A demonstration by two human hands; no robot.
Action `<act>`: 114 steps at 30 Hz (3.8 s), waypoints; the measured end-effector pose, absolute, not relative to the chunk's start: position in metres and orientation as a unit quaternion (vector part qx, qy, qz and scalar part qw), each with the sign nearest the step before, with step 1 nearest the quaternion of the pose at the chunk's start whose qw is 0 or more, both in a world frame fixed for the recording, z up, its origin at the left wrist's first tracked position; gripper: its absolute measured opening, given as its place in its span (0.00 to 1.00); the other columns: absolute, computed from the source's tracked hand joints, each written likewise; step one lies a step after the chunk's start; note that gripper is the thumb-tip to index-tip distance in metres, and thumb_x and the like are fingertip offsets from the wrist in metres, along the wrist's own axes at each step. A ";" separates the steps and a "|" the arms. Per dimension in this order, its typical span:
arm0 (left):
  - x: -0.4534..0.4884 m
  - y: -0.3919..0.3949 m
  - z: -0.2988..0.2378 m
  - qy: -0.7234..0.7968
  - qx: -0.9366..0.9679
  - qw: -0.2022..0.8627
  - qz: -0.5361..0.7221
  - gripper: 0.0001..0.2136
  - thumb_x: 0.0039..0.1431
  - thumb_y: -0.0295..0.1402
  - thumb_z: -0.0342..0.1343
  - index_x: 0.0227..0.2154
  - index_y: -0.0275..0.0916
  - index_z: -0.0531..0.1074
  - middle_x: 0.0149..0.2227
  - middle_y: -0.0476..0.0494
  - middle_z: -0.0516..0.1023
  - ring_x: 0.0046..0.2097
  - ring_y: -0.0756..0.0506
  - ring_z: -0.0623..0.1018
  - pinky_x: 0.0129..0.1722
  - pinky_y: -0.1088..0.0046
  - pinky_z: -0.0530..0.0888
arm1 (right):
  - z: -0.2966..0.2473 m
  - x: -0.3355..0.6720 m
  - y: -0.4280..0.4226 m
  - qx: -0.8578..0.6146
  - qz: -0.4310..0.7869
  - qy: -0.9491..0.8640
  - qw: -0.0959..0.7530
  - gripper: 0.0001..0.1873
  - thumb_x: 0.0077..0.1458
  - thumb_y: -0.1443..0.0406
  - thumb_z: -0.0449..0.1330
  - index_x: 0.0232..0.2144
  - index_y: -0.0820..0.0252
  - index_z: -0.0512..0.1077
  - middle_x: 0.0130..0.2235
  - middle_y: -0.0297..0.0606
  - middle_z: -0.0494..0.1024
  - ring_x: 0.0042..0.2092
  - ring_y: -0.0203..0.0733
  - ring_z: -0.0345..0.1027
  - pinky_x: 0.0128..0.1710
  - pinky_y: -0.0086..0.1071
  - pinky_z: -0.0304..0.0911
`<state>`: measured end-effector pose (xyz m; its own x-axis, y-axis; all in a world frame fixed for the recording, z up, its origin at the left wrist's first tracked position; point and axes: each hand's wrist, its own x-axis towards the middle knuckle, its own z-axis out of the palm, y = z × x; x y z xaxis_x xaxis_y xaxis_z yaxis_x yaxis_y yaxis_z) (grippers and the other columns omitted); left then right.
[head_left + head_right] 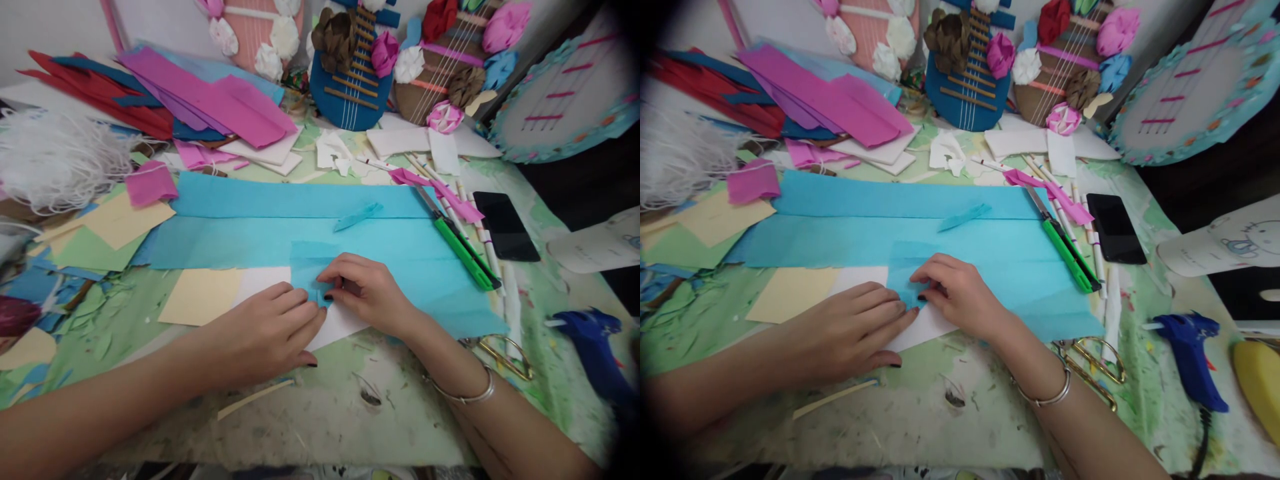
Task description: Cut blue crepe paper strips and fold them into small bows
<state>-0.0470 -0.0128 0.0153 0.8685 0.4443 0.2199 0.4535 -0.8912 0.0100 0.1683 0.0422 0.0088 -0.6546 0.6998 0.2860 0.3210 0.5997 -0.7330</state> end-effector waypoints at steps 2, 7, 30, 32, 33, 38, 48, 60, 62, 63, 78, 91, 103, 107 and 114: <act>-0.047 -0.013 0.016 -0.229 -0.968 0.028 -0.101 0.19 0.66 0.43 0.47 0.48 0.31 0.67 0.37 0.37 0.74 0.42 0.39 0.72 0.42 0.61 0.69 | 0.009 0.168 0.042 -0.302 0.332 -0.847 0.285 0.10 0.53 0.77 0.58 0.37 0.62 0.73 0.34 0.36 0.73 0.33 0.32 0.66 0.33 0.26 0.63; -0.046 -0.011 0.018 -0.224 -0.971 0.029 -0.084 0.19 0.64 0.42 0.50 0.47 0.29 0.68 0.37 0.37 0.73 0.42 0.38 0.71 0.41 0.59 0.68 | 0.009 0.168 0.042 -0.302 0.334 -0.847 0.282 0.10 0.53 0.76 0.58 0.37 0.61 0.73 0.35 0.36 0.73 0.32 0.32 0.66 0.32 0.26 0.63; -0.038 -0.021 0.016 -0.244 -0.959 0.089 -0.110 0.17 0.63 0.36 0.51 0.46 0.25 0.71 0.40 0.35 0.74 0.40 0.37 0.71 0.38 0.57 0.68 | 0.025 0.185 0.045 -0.403 0.304 -0.825 0.254 0.03 0.51 0.71 0.63 0.32 0.61 0.74 0.27 0.32 0.72 0.28 0.33 0.62 0.29 0.29 0.58; -0.038 -0.024 0.016 -0.249 -0.956 0.103 -0.118 0.16 0.63 0.35 0.50 0.46 0.25 0.71 0.39 0.36 0.74 0.39 0.38 0.72 0.37 0.57 0.68 | 0.025 0.185 0.044 -0.392 0.314 -0.836 0.219 0.06 0.50 0.70 0.65 0.34 0.61 0.75 0.29 0.33 0.72 0.30 0.33 0.63 0.30 0.28 0.58; -0.037 -0.026 0.015 -0.252 -0.954 0.107 -0.120 0.16 0.63 0.34 0.51 0.46 0.25 0.71 0.38 0.36 0.75 0.39 0.38 0.72 0.37 0.57 0.69 | 0.025 0.185 0.043 -0.387 0.317 -0.842 0.203 0.06 0.50 0.70 0.65 0.33 0.61 0.75 0.30 0.33 0.72 0.31 0.33 0.63 0.31 0.28 0.58; -0.035 -0.032 0.015 -0.265 -0.948 0.121 -0.125 0.14 0.62 0.34 0.52 0.42 0.27 0.73 0.37 0.37 0.75 0.39 0.37 0.74 0.36 0.58 0.71 | 0.025 0.183 0.040 -0.380 0.326 -0.850 0.162 0.04 0.52 0.73 0.63 0.29 0.62 0.73 0.31 0.33 0.72 0.33 0.34 0.63 0.33 0.28 0.57; -0.032 -0.033 0.019 -0.264 -0.947 0.126 -0.131 0.13 0.61 0.31 0.53 0.42 0.26 0.74 0.34 0.37 0.75 0.38 0.37 0.76 0.35 0.57 0.74 | 0.027 0.176 0.039 -0.401 0.316 -0.846 0.153 0.05 0.55 0.72 0.60 0.27 0.62 0.71 0.29 0.33 0.70 0.33 0.35 0.62 0.34 0.29 0.55; -0.035 -0.031 0.016 -0.265 -0.949 0.095 -0.144 0.09 0.62 0.30 0.51 0.36 0.28 0.73 0.33 0.36 0.75 0.39 0.38 0.75 0.35 0.58 0.75 | 0.026 0.177 0.040 -0.387 0.317 -0.854 0.140 0.07 0.54 0.76 0.57 0.27 0.62 0.68 0.29 0.33 0.69 0.33 0.35 0.60 0.34 0.29 0.53; -0.036 -0.030 0.018 -0.261 -0.951 0.091 -0.137 0.08 0.62 0.30 0.51 0.35 0.31 0.73 0.34 0.37 0.75 0.39 0.39 0.75 0.37 0.58 0.74 | 0.027 0.177 0.040 -0.390 0.317 -0.854 0.136 0.07 0.54 0.76 0.57 0.26 0.62 0.68 0.29 0.33 0.68 0.33 0.35 0.60 0.34 0.29 0.53; -0.037 -0.029 0.018 -0.258 -0.952 0.090 -0.135 0.08 0.63 0.30 0.50 0.35 0.31 0.72 0.34 0.38 0.75 0.39 0.40 0.75 0.38 0.59 0.74 | 0.027 0.177 0.040 -0.392 0.317 -0.853 0.133 0.07 0.54 0.75 0.57 0.27 0.62 0.68 0.29 0.33 0.69 0.33 0.35 0.60 0.34 0.29 0.53; -0.043 -0.027 0.018 -0.248 -0.954 0.062 -0.156 0.10 0.63 0.33 0.51 0.37 0.30 0.73 0.35 0.38 0.77 0.42 0.39 0.75 0.42 0.59 0.74 | 0.029 0.177 0.039 -0.378 0.314 -0.862 0.129 0.06 0.56 0.72 0.58 0.27 0.62 0.69 0.29 0.34 0.70 0.34 0.37 0.61 0.37 0.32 0.54; -0.046 -0.022 0.023 -0.260 -0.952 -0.013 -0.158 0.10 0.62 0.34 0.54 0.40 0.32 0.72 0.39 0.36 0.76 0.44 0.40 0.75 0.45 0.59 0.74 | 0.029 0.179 0.040 -0.364 0.317 -0.868 0.121 0.06 0.55 0.72 0.59 0.27 0.61 0.70 0.29 0.34 0.70 0.34 0.38 0.61 0.36 0.31 0.54; -0.049 -0.011 0.024 -0.248 -0.959 -0.002 -0.139 0.12 0.63 0.35 0.51 0.42 0.32 0.71 0.38 0.37 0.76 0.43 0.40 0.74 0.43 0.60 0.74 | 0.027 0.183 0.040 -0.330 0.361 -0.861 0.137 0.10 0.51 0.76 0.62 0.31 0.58 0.77 0.33 0.34 0.73 0.38 0.37 0.65 0.41 0.33 0.56; -0.051 -0.009 0.024 -0.240 -0.962 -0.005 -0.133 0.12 0.64 0.36 0.51 0.43 0.33 0.71 0.37 0.38 0.76 0.43 0.40 0.74 0.43 0.60 0.73 | 0.027 0.182 0.041 -0.328 0.359 -0.862 0.141 0.07 0.54 0.75 0.60 0.29 0.60 0.74 0.32 0.34 0.74 0.37 0.37 0.65 0.41 0.32 0.57; -0.053 -0.007 0.025 -0.229 -0.963 -0.013 -0.143 0.12 0.64 0.35 0.50 0.42 0.33 0.72 0.36 0.38 0.75 0.43 0.40 0.74 0.43 0.59 0.74 | 0.028 0.179 0.039 -0.353 0.325 -0.869 0.123 0.06 0.58 0.70 0.57 0.28 0.61 0.70 0.31 0.35 0.73 0.36 0.38 0.63 0.39 0.33 0.54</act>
